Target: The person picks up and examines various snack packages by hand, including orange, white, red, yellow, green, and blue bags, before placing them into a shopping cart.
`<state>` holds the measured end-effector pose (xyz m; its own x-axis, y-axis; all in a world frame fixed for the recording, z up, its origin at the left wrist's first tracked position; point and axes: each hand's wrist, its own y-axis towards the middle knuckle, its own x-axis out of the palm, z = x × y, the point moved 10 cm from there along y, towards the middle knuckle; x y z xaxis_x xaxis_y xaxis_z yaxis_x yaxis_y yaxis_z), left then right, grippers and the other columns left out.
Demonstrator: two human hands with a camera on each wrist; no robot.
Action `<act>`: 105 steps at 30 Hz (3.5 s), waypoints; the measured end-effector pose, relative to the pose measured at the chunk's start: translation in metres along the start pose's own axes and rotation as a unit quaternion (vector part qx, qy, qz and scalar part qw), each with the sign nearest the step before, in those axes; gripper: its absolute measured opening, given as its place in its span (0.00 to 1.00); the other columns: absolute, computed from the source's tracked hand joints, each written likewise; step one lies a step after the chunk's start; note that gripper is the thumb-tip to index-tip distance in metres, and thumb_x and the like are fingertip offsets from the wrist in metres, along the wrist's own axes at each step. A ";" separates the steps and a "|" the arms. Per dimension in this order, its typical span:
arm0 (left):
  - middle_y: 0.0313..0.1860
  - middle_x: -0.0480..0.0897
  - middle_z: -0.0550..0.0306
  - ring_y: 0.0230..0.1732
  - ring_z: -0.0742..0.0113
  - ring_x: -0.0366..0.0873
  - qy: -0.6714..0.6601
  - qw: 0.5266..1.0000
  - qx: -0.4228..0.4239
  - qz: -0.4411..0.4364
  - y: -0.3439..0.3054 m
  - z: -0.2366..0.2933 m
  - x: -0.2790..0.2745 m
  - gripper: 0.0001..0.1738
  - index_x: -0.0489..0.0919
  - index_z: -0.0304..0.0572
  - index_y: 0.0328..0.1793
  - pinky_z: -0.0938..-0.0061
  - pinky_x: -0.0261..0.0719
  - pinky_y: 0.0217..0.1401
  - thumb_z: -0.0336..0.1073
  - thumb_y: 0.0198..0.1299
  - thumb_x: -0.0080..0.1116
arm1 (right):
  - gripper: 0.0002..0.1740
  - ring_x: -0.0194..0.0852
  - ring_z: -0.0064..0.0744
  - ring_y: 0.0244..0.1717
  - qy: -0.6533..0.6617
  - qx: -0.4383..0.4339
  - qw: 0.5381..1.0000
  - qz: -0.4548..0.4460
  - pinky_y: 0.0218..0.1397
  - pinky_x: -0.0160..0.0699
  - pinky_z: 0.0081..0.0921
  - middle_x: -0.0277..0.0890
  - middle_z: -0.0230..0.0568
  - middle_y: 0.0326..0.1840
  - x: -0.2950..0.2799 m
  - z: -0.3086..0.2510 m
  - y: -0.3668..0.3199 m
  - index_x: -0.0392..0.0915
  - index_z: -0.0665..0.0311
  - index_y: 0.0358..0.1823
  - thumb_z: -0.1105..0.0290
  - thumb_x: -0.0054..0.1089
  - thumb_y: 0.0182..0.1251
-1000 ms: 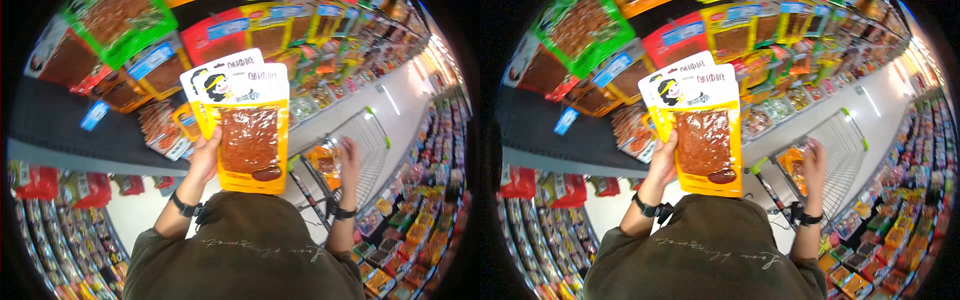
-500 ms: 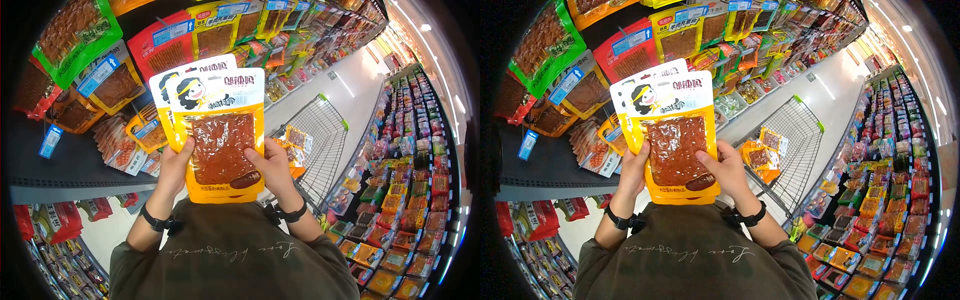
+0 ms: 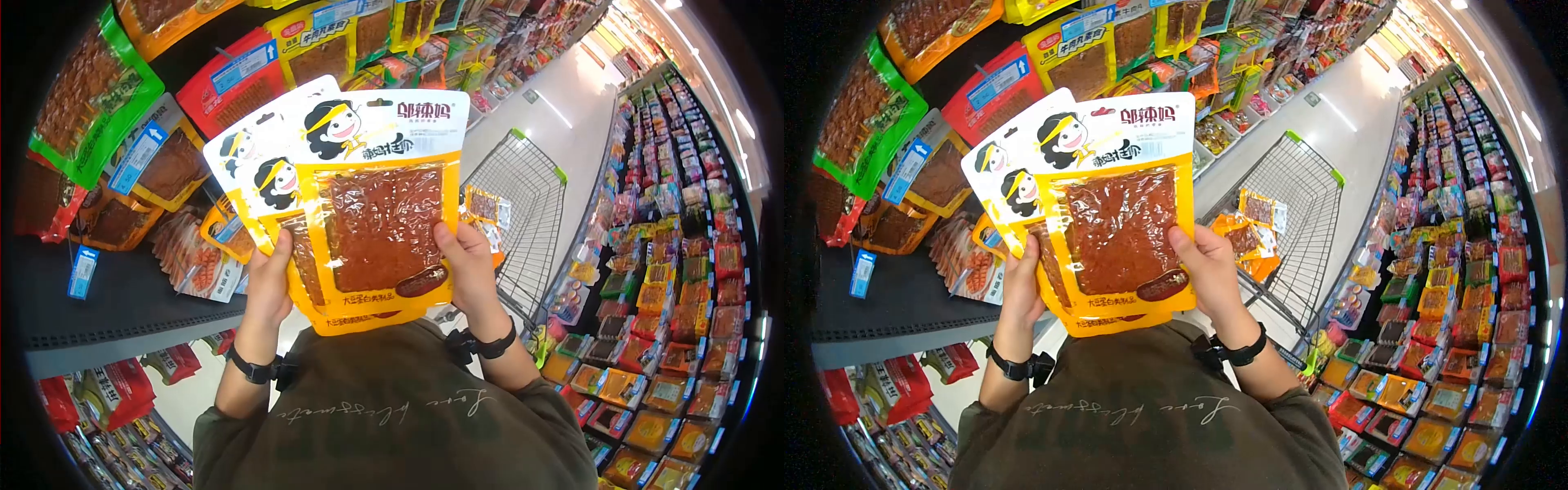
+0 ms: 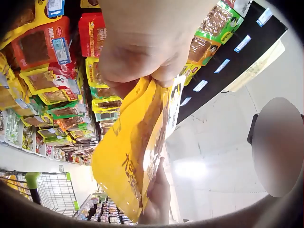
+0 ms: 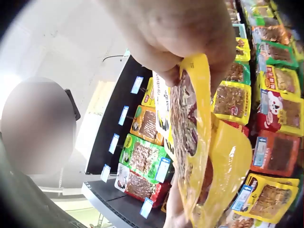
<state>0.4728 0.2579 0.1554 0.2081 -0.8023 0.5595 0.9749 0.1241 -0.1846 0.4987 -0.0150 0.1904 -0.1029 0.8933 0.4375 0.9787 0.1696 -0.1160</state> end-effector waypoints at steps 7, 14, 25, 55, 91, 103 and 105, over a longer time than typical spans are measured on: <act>0.68 0.78 0.55 0.65 0.64 0.79 0.003 1.000 0.023 -0.005 0.006 0.005 -0.001 0.24 0.68 0.43 0.76 0.65 0.79 0.68 0.41 0.79 0.51 | 0.16 0.82 0.22 0.52 0.026 -0.060 0.997 0.042 0.57 0.81 0.24 0.84 0.37 0.56 -0.036 -0.032 -0.004 0.78 0.68 0.61 0.66 0.56 0.81; 0.68 0.78 0.54 0.65 0.63 0.79 0.027 0.998 0.050 0.042 0.014 0.003 -0.012 0.25 0.67 0.42 0.76 0.64 0.79 0.68 0.43 0.79 0.52 | 0.17 0.81 0.24 0.54 0.004 -0.126 0.974 0.190 0.57 0.81 0.26 0.82 0.37 0.59 -0.126 -0.047 0.001 0.75 0.66 0.64 0.65 0.54 0.82; 0.68 0.78 0.53 0.65 0.62 0.79 0.012 0.998 0.041 0.048 0.011 -0.008 -0.004 0.28 0.68 0.38 0.75 0.63 0.80 0.66 0.47 0.78 0.53 | 0.19 0.77 0.40 0.66 0.063 -0.150 0.931 0.326 0.69 0.79 0.41 0.73 0.45 0.69 -0.390 -0.021 -0.006 0.65 0.64 0.70 0.66 0.42 0.85; 0.62 0.82 0.54 0.58 0.69 0.81 0.067 0.997 0.018 -0.023 0.000 -0.016 0.038 0.22 0.74 0.35 0.70 0.70 0.80 0.62 0.27 0.71 0.61 | 0.26 0.76 0.19 0.60 -0.028 0.092 0.985 -0.146 0.66 0.74 0.23 0.78 0.31 0.63 0.004 0.010 0.000 0.67 0.64 0.73 0.72 0.60 0.77; 0.67 0.79 0.50 0.66 0.59 0.78 0.087 0.988 0.121 -0.026 -0.028 0.047 0.020 0.32 0.68 0.33 0.74 0.62 0.76 0.70 0.42 0.71 0.63 | 0.17 0.83 0.25 0.51 0.022 -0.046 0.995 0.083 0.56 0.82 0.26 0.84 0.39 0.54 -0.110 -0.054 0.017 0.80 0.70 0.59 0.65 0.57 0.80; 0.68 0.75 0.56 0.65 0.68 0.74 0.134 0.990 0.008 -0.034 -0.010 -0.026 0.068 0.32 0.62 0.41 0.78 0.69 0.71 0.71 0.34 0.72 0.62 | 0.20 0.82 0.20 0.45 -0.026 0.008 0.996 -0.091 0.51 0.81 0.22 0.85 0.33 0.48 -0.030 0.002 0.004 0.81 0.70 0.58 0.59 0.58 0.80; 0.68 0.75 0.55 0.65 0.68 0.74 0.114 0.993 -0.004 -0.033 -0.010 -0.031 0.075 0.33 0.61 0.42 0.78 0.68 0.70 0.71 0.33 0.72 0.62 | 0.21 0.82 0.20 0.47 0.076 0.085 0.988 -0.100 0.53 0.82 0.22 0.84 0.34 0.52 -0.024 0.018 0.001 0.79 0.69 0.61 0.58 0.55 0.81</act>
<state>0.4758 0.1785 0.1745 0.1203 -0.9202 0.3726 0.9849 0.0634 -0.1613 0.4989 -0.0286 0.1641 -0.2515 0.7643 0.5938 0.8961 0.4158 -0.1556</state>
